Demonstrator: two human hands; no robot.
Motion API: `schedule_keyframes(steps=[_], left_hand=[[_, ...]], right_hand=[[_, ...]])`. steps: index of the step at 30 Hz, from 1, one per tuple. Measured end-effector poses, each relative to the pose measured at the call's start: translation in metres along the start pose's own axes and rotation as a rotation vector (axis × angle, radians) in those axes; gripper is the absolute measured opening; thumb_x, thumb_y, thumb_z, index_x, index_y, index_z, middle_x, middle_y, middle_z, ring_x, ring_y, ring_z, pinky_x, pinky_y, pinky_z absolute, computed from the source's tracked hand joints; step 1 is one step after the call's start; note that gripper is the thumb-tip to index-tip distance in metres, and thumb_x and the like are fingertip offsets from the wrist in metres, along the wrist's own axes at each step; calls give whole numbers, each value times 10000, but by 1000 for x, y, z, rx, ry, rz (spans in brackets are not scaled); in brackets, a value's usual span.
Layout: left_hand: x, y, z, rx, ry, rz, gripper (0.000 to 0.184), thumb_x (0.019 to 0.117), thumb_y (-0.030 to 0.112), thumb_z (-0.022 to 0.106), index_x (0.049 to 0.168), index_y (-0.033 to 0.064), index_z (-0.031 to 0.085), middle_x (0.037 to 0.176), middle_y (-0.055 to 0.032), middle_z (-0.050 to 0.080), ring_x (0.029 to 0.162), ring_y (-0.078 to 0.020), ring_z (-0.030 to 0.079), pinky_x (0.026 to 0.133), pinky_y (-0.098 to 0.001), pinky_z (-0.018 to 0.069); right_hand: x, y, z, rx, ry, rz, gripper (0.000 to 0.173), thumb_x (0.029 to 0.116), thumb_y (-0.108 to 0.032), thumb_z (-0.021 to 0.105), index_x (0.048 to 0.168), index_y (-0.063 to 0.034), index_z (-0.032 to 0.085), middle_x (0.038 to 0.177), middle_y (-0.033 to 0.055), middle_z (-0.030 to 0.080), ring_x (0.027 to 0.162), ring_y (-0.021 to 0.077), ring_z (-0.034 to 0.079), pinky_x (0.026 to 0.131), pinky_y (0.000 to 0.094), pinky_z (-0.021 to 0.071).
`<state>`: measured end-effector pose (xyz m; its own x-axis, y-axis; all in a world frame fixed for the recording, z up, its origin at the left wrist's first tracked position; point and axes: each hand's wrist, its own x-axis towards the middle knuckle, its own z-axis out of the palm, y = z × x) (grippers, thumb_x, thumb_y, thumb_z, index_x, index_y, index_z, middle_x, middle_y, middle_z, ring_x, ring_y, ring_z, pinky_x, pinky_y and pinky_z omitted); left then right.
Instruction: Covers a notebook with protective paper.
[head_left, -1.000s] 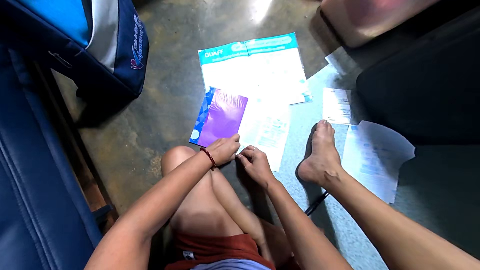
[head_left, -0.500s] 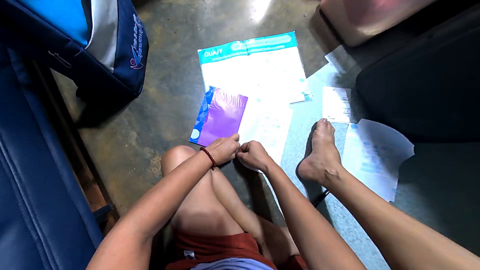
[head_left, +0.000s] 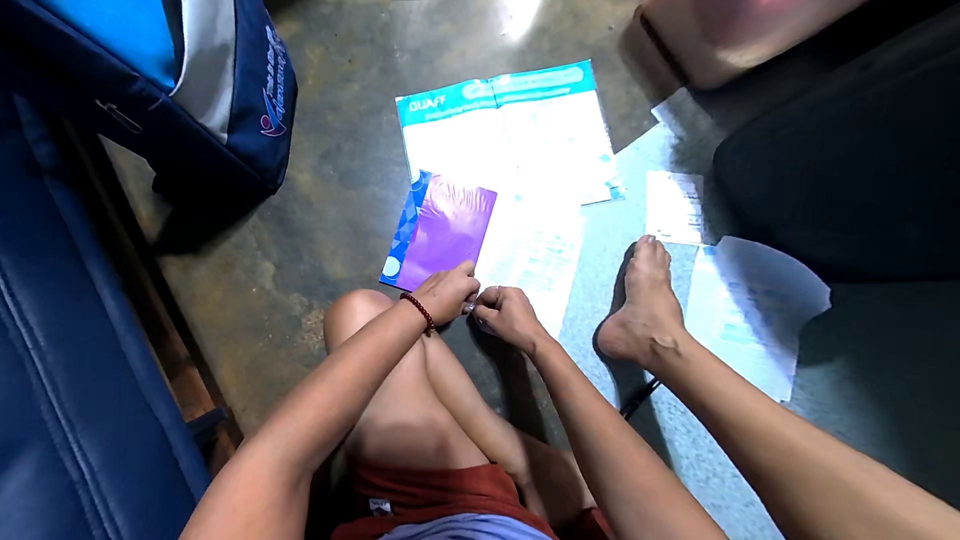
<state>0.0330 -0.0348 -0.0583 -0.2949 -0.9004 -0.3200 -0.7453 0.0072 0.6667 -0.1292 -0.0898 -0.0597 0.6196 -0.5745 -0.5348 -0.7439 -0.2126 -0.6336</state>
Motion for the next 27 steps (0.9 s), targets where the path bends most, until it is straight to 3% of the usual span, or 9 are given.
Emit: schedule_keyframes(steps=[3,9,16,19,22,25,27], left_hand=[[2,-1,1,12,-4,-18,101,907,3,719,995,-37,691,1171,-208,601,964,-336,660,834,-497,559],[3,0,0,10,-35,-43,114,919,4,703,1025,-31,681,1161,-200,593,967,-336,655,834,-490,559],[3,3,-2,-6,-16,-52,356,891,-25,724,1222,3,596,1176,-210,598,972,-370,667,813,-530,562],[2,5,-3,12,-38,-54,312,904,-24,703,1201,13,617,1183,-209,586,961,-367,664,802,-526,563],[1,3,-3,9,-64,-44,199,917,-17,673,1116,-12,679,1232,-216,580,1015,-359,653,859,-520,552],[0,5,-7,-32,-100,-86,210,890,11,649,1092,-14,703,1241,-189,580,1047,-319,635,880,-492,541],[-1,9,-12,-79,-102,-138,206,910,67,631,1082,-16,707,1221,-183,588,1055,-306,624,892,-482,524]], right_hand=[[-3,3,7,46,80,10,189,974,-108,626,890,25,731,898,174,690,909,312,658,843,542,496],[-10,6,9,85,191,22,187,953,-80,606,849,32,713,824,140,657,799,235,619,759,449,486],[-16,12,-3,115,273,44,150,933,-45,632,830,37,703,786,124,644,754,198,595,728,413,477],[-18,17,-5,119,310,78,163,928,-59,629,805,24,696,756,108,632,727,188,579,704,418,464],[-19,20,-4,150,343,89,166,925,-66,621,807,23,695,742,89,624,705,158,565,690,386,460],[-19,23,-3,160,330,29,171,933,-65,597,849,35,707,763,92,640,710,129,572,694,338,468],[-18,26,-5,131,282,-25,201,957,-80,567,912,47,717,811,130,664,758,170,606,737,374,489]])
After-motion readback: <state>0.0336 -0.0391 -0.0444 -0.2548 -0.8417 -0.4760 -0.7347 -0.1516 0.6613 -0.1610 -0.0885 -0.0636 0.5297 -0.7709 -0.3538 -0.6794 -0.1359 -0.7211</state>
